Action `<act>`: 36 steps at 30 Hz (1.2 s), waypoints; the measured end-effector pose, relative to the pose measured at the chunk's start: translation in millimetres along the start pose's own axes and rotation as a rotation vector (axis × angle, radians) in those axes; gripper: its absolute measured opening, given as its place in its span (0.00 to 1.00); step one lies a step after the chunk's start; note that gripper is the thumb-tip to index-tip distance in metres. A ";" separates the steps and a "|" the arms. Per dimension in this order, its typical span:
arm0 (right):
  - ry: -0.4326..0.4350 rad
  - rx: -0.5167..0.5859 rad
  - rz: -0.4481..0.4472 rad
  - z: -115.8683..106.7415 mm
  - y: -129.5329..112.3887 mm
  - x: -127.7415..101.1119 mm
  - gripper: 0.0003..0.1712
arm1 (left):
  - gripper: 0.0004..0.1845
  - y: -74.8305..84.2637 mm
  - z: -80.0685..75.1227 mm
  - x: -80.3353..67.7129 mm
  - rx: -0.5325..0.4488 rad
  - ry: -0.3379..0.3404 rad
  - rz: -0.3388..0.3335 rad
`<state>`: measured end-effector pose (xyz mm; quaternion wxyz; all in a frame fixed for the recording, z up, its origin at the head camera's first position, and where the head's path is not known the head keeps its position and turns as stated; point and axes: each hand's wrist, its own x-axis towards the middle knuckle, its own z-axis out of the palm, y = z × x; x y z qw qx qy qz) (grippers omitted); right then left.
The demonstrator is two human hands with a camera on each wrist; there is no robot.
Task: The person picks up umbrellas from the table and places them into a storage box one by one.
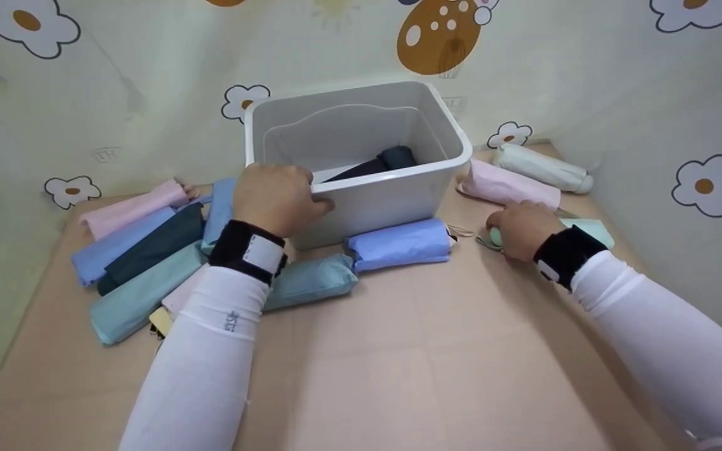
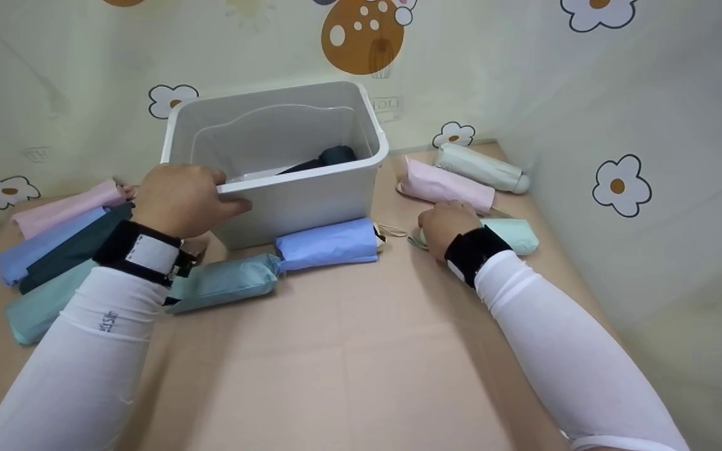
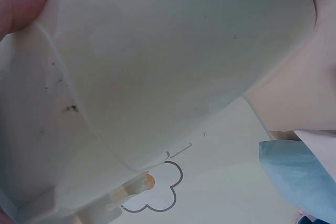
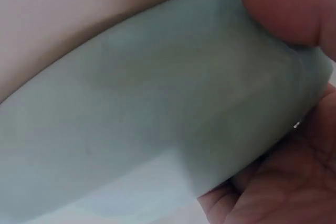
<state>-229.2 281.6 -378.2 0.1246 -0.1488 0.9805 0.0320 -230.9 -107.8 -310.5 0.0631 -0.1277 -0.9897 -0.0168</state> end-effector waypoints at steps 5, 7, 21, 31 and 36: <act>0.081 0.029 -0.021 -4.0 -0.5 -4.9 0.19 | 0.29 -0.4 0.0 -0.9 0.010 0.026 0.021; 0.102 0.033 -0.031 -7.6 -2.2 -6.7 0.18 | 0.29 -0.5 0.1 -1.1 0.011 0.030 0.023; 0.215 0.165 -0.012 -63.5 -16.5 -30.8 0.20 | 0.28 0.0 0.4 -1.1 0.001 0.031 0.016; 0.472 0.325 0.130 -92.7 -16.5 -40.8 0.18 | 0.27 1.1 0.7 -0.8 0.002 0.024 0.008; 0.733 0.438 0.199 -103.6 -20.6 -43.0 0.18 | 0.28 0.4 1.0 -1.3 0.009 0.042 0.011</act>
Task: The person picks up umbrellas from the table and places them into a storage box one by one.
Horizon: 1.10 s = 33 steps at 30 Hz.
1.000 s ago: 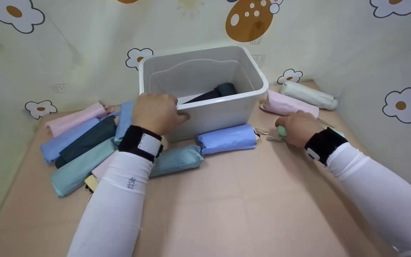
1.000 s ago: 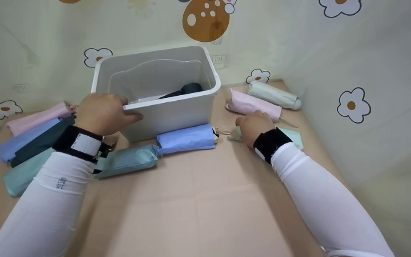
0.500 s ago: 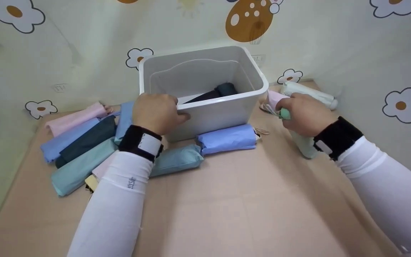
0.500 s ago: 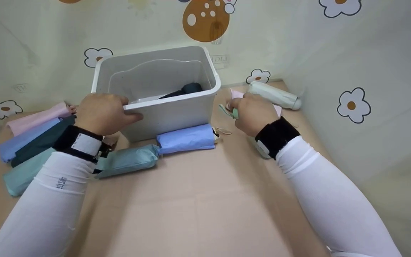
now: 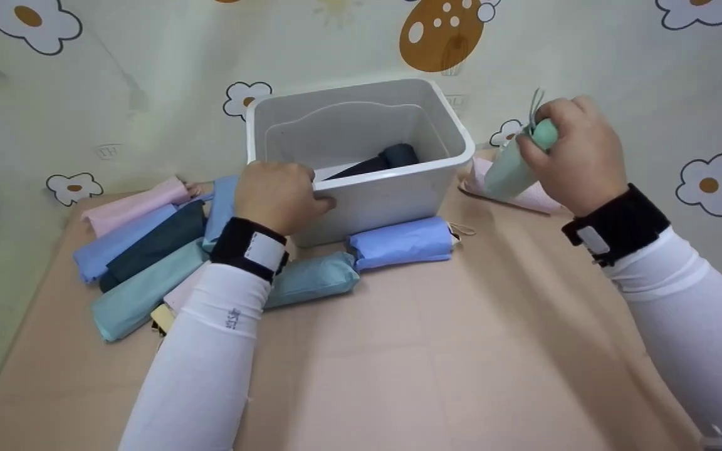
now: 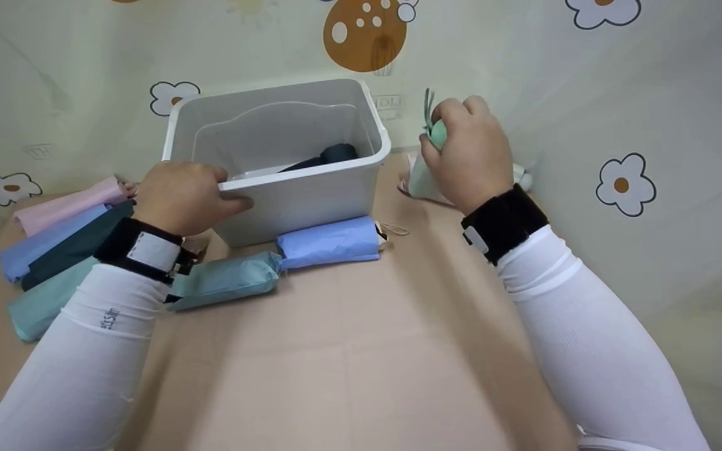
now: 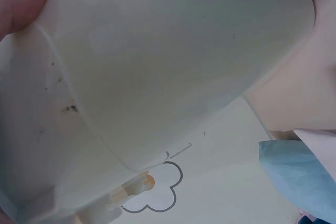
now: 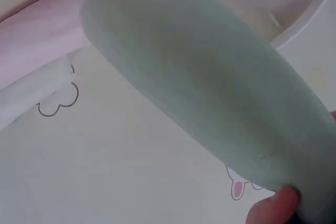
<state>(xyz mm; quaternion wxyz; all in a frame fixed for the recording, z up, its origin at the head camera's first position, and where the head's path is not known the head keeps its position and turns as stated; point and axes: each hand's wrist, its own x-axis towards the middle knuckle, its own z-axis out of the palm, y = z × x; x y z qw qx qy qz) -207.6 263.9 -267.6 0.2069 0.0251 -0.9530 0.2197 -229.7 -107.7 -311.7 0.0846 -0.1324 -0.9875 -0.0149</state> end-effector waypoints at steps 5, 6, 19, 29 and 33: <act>0.226 0.089 -0.028 -3.0 -10.7 5.9 0.18 | 0.28 -0.2 -0.2 -0.5 0.001 0.001 0.007; 0.263 0.103 -0.041 -3.3 -13.8 7.5 0.18 | 0.28 -0.4 -0.1 -0.6 -0.001 -0.001 0.005; 0.417 0.325 -0.200 11.8 -61.4 21.9 0.18 | 0.27 0.4 -0.2 0.7 -0.021 -0.044 -0.017; 0.072 0.245 -0.260 75.9 -72.4 27.0 0.17 | 0.28 0.5 3.6 1.2 -0.003 -0.022 -0.001; -0.019 0.214 -0.233 90.1 -71.7 28.7 0.15 | 0.28 2.1 1.8 0.1 -0.011 -0.040 -0.007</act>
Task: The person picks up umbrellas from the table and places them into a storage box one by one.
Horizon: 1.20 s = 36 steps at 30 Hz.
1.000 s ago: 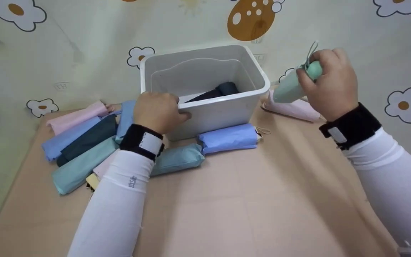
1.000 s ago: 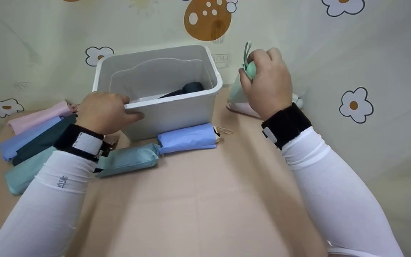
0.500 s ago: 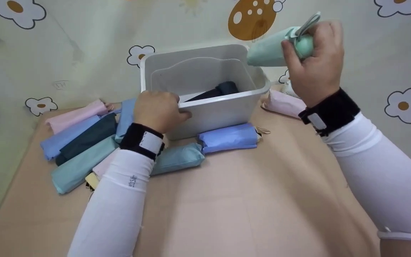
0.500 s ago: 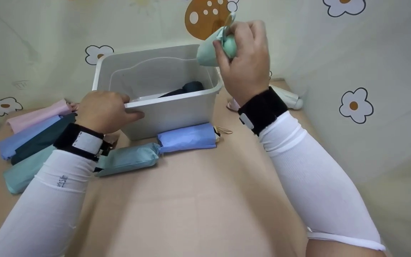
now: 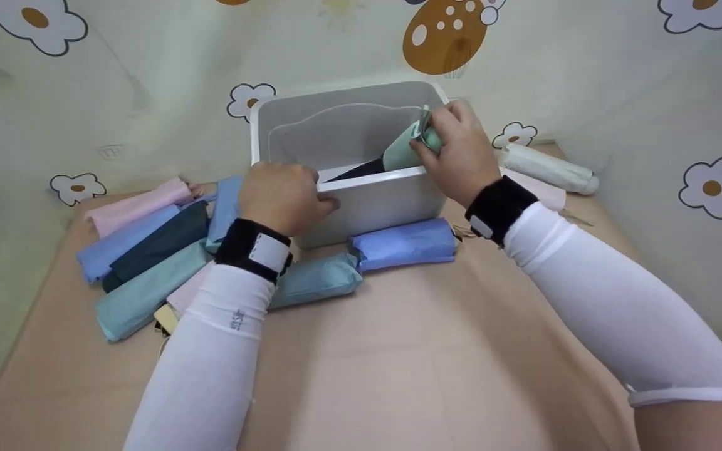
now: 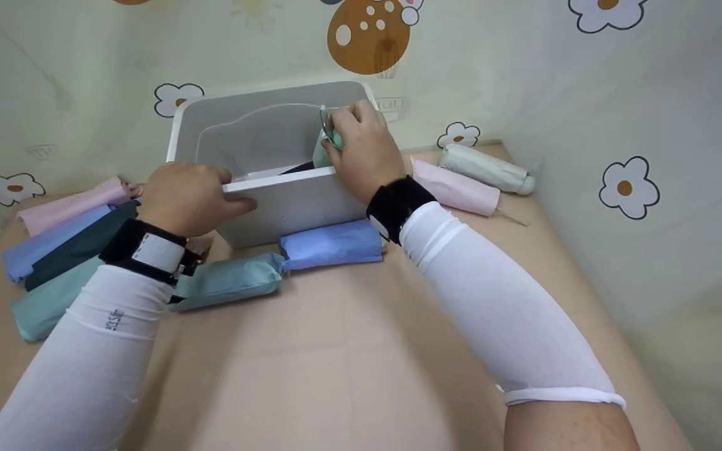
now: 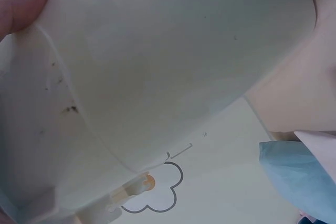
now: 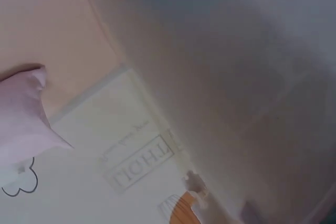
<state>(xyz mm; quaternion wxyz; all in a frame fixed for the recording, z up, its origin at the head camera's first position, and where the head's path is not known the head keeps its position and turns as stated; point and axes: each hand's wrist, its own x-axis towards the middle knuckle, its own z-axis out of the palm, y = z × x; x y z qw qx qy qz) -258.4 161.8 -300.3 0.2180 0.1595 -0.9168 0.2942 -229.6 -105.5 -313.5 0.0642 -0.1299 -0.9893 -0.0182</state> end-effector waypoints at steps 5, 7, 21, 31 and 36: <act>-0.043 -0.012 0.069 0.6 -0.2 13.1 0.15 | 0.28 1.8 -3.7 0.6 0.000 -0.009 -0.007; -0.093 -0.018 0.117 -0.4 -1.9 19.9 0.15 | 0.28 2.2 -4.3 0.4 0.000 -0.012 -0.011; -0.313 -0.068 0.328 0.5 -3.3 40.9 0.19 | 0.28 0.8 -1.5 -0.8 0.017 0.000 -0.001; -0.482 -0.134 0.338 5.0 -3.6 45.5 0.30 | 0.29 -0.3 3.0 -1.2 0.021 0.011 -0.004; -0.532 -0.176 0.282 5.1 -3.0 44.8 0.29 | 0.29 0.1 4.3 -0.9 0.025 0.029 0.009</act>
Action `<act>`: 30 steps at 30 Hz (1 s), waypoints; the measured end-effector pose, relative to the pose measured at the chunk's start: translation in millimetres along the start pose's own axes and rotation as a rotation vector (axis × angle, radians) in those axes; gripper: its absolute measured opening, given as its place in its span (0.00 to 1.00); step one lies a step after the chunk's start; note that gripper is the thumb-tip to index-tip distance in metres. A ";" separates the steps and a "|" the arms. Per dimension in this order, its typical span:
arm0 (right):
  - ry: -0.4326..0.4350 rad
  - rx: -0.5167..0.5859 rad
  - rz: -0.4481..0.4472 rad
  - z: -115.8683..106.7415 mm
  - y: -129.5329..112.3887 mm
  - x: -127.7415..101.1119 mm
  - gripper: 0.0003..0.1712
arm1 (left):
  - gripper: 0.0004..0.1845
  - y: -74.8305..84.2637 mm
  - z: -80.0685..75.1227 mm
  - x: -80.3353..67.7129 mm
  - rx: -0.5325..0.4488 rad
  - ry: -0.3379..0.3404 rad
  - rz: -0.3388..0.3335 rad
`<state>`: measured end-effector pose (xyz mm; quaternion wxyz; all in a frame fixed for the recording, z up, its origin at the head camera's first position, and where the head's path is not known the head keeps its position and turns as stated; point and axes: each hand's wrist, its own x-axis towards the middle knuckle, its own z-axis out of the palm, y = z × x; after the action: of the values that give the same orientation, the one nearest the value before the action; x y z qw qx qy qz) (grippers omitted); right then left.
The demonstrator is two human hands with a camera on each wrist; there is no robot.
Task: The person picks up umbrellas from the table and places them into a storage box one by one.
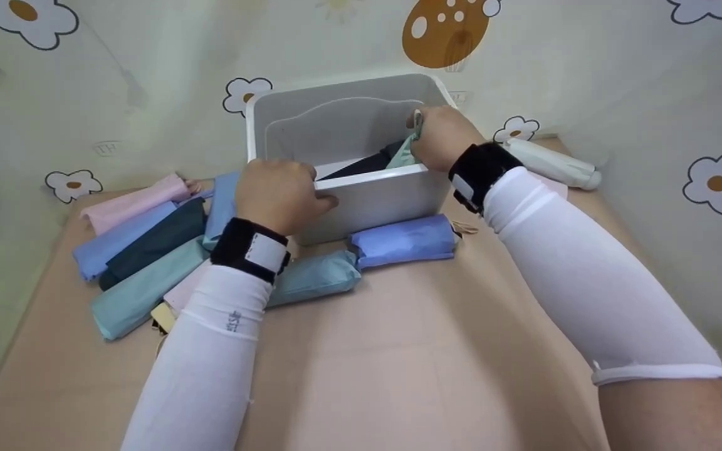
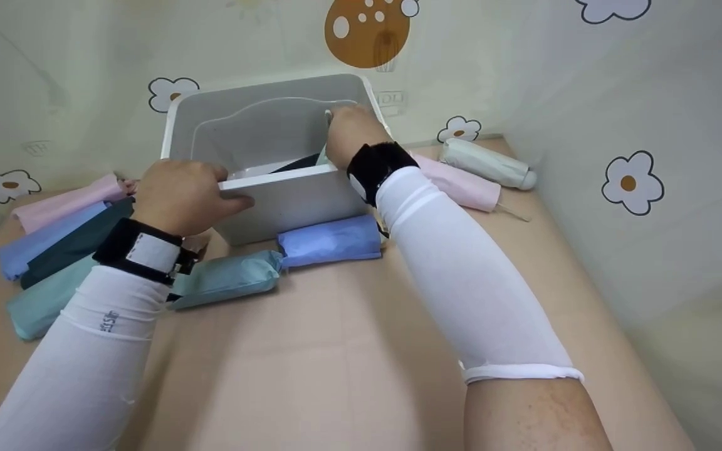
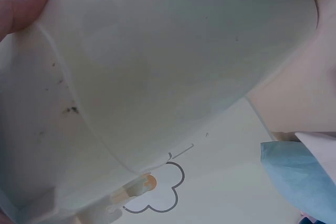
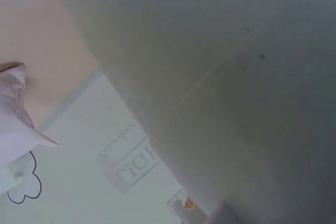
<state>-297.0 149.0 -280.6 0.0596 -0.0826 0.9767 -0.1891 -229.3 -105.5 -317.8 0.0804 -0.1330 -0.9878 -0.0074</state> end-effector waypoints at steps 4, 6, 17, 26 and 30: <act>0.003 0.016 0.012 0.3 0.3 -2.8 0.22 | 0.28 0.3 -0.4 -0.5 -0.001 0.002 0.006; 0.009 0.044 0.030 0.6 -0.2 -4.1 0.20 | 0.28 0.5 -0.9 -0.7 -0.004 -0.004 0.005; 0.050 0.048 0.015 2.2 0.7 -2.7 0.19 | 0.28 -0.2 -2.8 -0.7 0.000 -0.010 0.006; 0.042 0.041 0.033 3.1 -0.1 -4.8 0.12 | 0.28 -1.9 -4.2 0.4 -0.001 -0.026 0.007; 0.042 0.041 0.036 4.1 0.2 -4.6 0.13 | 0.28 -2.6 -3.5 0.2 -0.007 -0.024 0.007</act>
<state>-291.9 148.6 -284.0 0.0440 -0.0600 0.9749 -0.2097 -229.5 -108.0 -314.3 0.0681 -0.1366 -0.9882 -0.0091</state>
